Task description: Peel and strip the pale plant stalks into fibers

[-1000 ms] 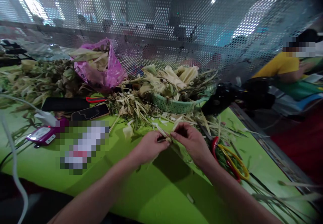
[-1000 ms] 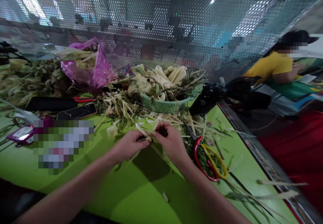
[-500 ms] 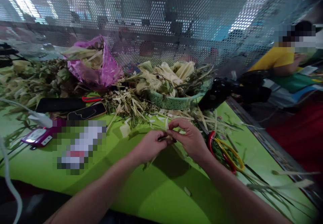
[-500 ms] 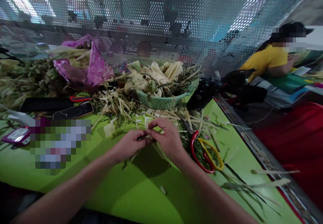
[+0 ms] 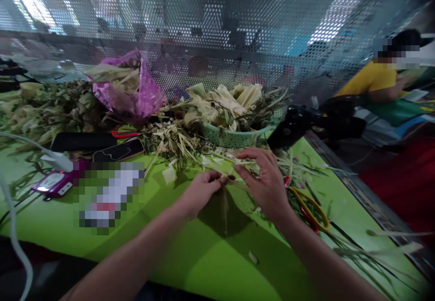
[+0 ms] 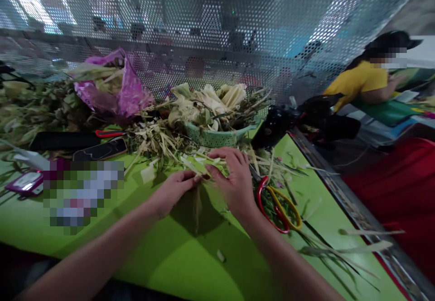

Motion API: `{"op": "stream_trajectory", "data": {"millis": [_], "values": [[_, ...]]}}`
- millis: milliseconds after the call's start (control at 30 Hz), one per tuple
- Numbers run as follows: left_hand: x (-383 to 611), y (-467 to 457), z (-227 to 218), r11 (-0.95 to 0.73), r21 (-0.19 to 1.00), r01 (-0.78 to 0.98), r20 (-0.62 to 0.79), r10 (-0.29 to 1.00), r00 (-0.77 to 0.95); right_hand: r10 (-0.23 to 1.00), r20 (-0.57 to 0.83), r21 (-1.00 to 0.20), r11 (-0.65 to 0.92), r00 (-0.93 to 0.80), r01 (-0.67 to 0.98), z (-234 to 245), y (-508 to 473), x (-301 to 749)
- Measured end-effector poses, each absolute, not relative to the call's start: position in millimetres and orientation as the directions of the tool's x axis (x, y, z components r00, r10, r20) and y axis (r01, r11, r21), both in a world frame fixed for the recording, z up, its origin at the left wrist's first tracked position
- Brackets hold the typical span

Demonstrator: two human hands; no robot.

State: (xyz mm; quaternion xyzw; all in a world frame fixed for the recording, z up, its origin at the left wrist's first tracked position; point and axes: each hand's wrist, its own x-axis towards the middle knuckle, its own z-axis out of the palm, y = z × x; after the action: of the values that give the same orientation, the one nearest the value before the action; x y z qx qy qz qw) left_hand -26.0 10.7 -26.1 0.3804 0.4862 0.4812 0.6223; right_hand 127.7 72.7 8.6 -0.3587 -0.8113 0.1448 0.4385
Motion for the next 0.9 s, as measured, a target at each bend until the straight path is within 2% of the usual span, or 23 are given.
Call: {"op": "stream_trajectory", "data": {"millis": [67, 200, 333, 433, 500, 567, 700, 800, 900], "values": [[-28.1, 11.7, -26.0, 0.253, 0.907, -0.337, -0.256, 0.966, 0.035, 0.731, 0.574, -0.563, 0.679, -0.369, 0.471, 8.6, 72.7, 129.0], [-28.9, 12.0, -21.7, 0.225, 0.843, -0.489, -0.253, 0.968, 0.009, 0.790, 0.381, -0.653, 0.598, -0.480, 0.465, 1.6, 73.3, 127.0], [-30.1, 12.0, -19.5, 0.244, 0.863, -0.442, -0.290, 0.956, -0.040, 0.813, 0.284, -0.719, 0.532, -0.508, 0.447, -4.7, 74.8, 124.9], [-34.4, 13.3, -23.8, 0.227, 0.877, -0.424, -0.263, 0.964, -0.029, 0.815, 0.265, -0.714, 0.525, -0.515, 0.464, -6.8, 76.6, 125.3], [-37.7, 14.6, -26.9, 0.241, 0.860, -0.449, -0.264, 0.964, 0.011, 0.803, 0.292, -0.685, 0.555, -0.520, 0.471, -6.3, 77.8, 126.2], [-39.8, 15.6, -27.8, 0.238, 0.838, -0.491, -0.269, 0.963, 0.007, 0.768, 0.393, -0.631, 0.626, -0.506, 0.459, -3.3, 77.8, 127.2], [-38.0, 17.2, -24.9, 0.156, 0.782, -0.603, -0.282, 0.952, -0.120, 0.658, 0.605, -0.464, 0.749, -0.449, 0.473, 5.4, 70.4, 127.3], [-33.1, 18.6, -24.7, 0.091, 0.727, -0.681, -0.274, 0.947, -0.166, 0.634, 0.589, -0.350, 0.759, -0.500, 0.550, 5.5, 61.1, 124.1], [-27.9, 18.7, -25.1, 0.051, 0.692, -0.720, -0.264, 0.946, -0.186, 0.673, 0.473, -0.310, 0.731, -0.569, 0.607, -0.8, 55.8, 119.3]]}}
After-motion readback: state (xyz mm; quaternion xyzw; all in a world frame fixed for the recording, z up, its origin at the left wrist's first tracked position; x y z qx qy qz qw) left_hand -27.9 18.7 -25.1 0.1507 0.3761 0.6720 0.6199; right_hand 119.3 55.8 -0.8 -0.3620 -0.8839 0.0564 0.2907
